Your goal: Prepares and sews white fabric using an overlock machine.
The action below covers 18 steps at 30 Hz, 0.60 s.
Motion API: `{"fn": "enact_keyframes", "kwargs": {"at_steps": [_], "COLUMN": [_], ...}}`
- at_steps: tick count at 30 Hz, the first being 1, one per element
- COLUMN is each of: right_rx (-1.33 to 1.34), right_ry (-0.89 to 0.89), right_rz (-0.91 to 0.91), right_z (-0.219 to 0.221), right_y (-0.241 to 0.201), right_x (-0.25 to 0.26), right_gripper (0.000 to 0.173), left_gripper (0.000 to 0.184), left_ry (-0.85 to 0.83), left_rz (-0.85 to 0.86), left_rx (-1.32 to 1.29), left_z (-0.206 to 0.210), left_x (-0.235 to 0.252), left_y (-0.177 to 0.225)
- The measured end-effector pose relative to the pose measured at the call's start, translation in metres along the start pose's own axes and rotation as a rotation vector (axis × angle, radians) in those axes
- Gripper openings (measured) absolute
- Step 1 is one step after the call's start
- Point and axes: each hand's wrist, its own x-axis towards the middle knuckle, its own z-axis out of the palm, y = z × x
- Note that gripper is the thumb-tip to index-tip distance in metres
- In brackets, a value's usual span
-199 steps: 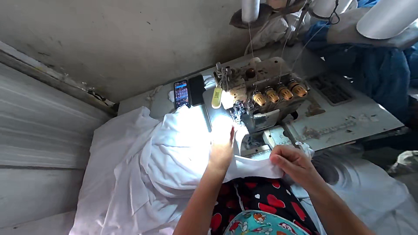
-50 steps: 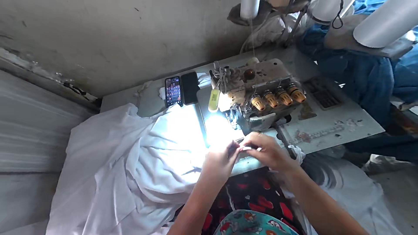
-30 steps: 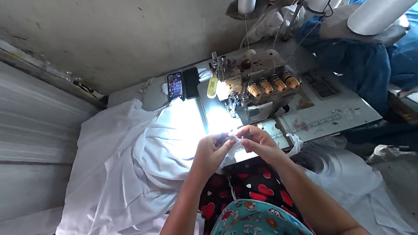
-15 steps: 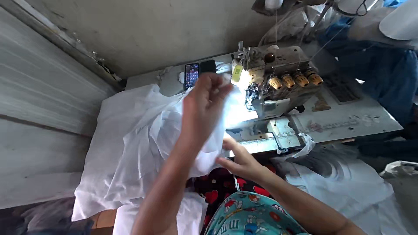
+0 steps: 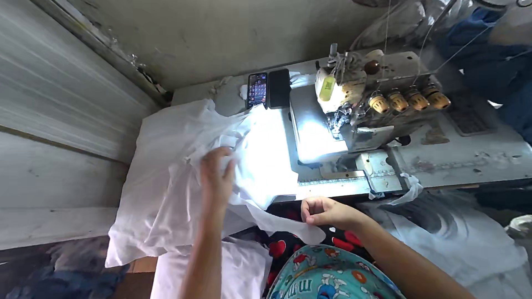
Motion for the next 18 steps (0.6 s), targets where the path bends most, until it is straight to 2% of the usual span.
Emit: {"fn": "enact_keyframes", "kwargs": {"at_steps": [1, 3, 6, 10, 13, 15, 17, 18], "right_rx": [0.008, -0.018, -0.172, -0.418, -0.621, -0.724, -0.771, -0.776], "right_ry": [-0.041, -0.086, 0.023, 0.1, 0.083, 0.086, 0.105, 0.12], "right_rz": [-0.021, -0.051, -0.019, 0.04, 0.104, 0.121, 0.131, 0.132], "right_z": [-0.002, -0.007, -0.012, -0.008, 0.007, 0.013, 0.014, 0.012], "right_y": [-0.002, -0.011, -0.026, -0.012, 0.01, 0.021, 0.032, 0.037], "right_x": [-0.002, -0.009, -0.021, -0.015, -0.001, 0.004, 0.005, 0.006], "right_gripper": [0.005, 0.004, 0.01, 0.022, 0.022, 0.021, 0.02, 0.02], "left_gripper": [0.02, 0.023, 0.028, 0.02, 0.024, 0.023, 0.022, 0.024], "left_ry": [-0.043, -0.161, -0.336, -0.275, -0.212, -0.169, -0.287, -0.465], "left_rz": [0.101, 0.206, 0.087, 0.107, 0.202, 0.252, 0.114, -0.022], "left_rx": [-0.029, -0.022, 0.084, 0.003, -0.148, -0.112, -0.033, -0.013], "left_z": [0.016, 0.041, 0.06, 0.066, 0.048, 0.021, -0.01, -0.025], "left_x": [0.001, 0.007, 0.024, 0.033, 0.017, -0.005, -0.041, -0.059], "left_y": [0.01, 0.025, 0.037, 0.025, 0.024, 0.034, 0.049, 0.056]}}
